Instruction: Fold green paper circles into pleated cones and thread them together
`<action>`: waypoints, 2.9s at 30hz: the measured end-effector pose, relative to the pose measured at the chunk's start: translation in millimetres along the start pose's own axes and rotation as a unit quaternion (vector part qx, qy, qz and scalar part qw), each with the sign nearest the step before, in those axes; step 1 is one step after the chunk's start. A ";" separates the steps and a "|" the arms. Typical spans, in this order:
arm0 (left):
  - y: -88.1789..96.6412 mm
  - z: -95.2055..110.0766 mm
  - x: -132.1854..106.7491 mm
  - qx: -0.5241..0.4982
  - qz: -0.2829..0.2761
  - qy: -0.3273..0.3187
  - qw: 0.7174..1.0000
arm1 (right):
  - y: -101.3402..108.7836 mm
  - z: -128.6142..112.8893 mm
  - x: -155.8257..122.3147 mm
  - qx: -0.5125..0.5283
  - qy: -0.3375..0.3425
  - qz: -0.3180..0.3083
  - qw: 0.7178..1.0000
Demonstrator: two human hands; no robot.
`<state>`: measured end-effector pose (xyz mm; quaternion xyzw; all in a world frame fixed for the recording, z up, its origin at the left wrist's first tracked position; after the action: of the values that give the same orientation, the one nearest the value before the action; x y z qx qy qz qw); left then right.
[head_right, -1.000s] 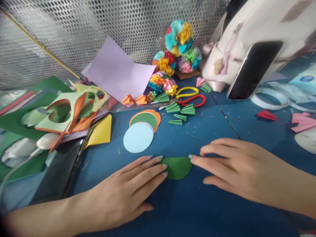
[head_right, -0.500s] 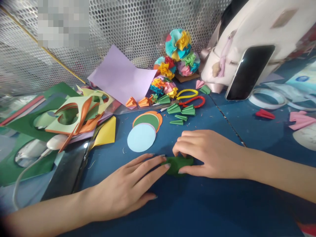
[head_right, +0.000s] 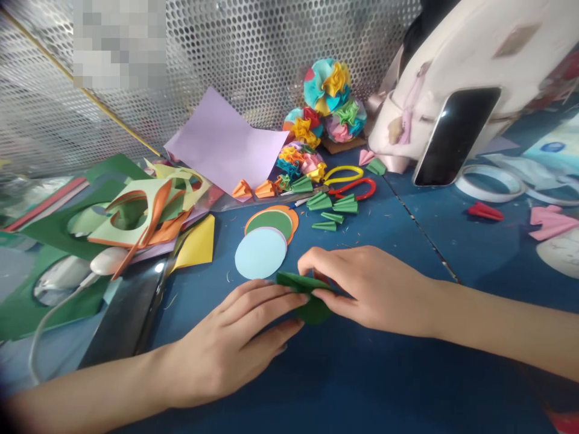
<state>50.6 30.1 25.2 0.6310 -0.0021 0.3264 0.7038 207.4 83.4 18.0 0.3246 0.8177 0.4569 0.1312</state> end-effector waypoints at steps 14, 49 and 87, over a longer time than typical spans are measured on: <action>-8.8 -1.5 -6.0 -0.004 -0.061 -0.030 0.998 | 10.6 12.5 -19.5 -0.008 0.012 0.021 1.000; -18.8 -6.4 -1.2 0.039 -0.241 -0.096 0.965 | -11.5 27.7 2.6 -0.028 0.009 0.028 0.999; 0.0 -9.2 6.1 0.070 -0.139 -0.074 0.985 | -11.6 32.3 0.9 -0.118 -0.011 0.048 0.992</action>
<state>51.6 41.0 25.9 0.6952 0.0569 0.1773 0.6943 218.5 101.0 -9.3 0.3506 0.7398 0.5529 0.1551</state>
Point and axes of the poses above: each hand's wrist, its own x-axis towards the middle knuckle, its own y-axis out of the back of the hand, z = x × y, the point moved 6 cm from there along x, towards the middle knuckle
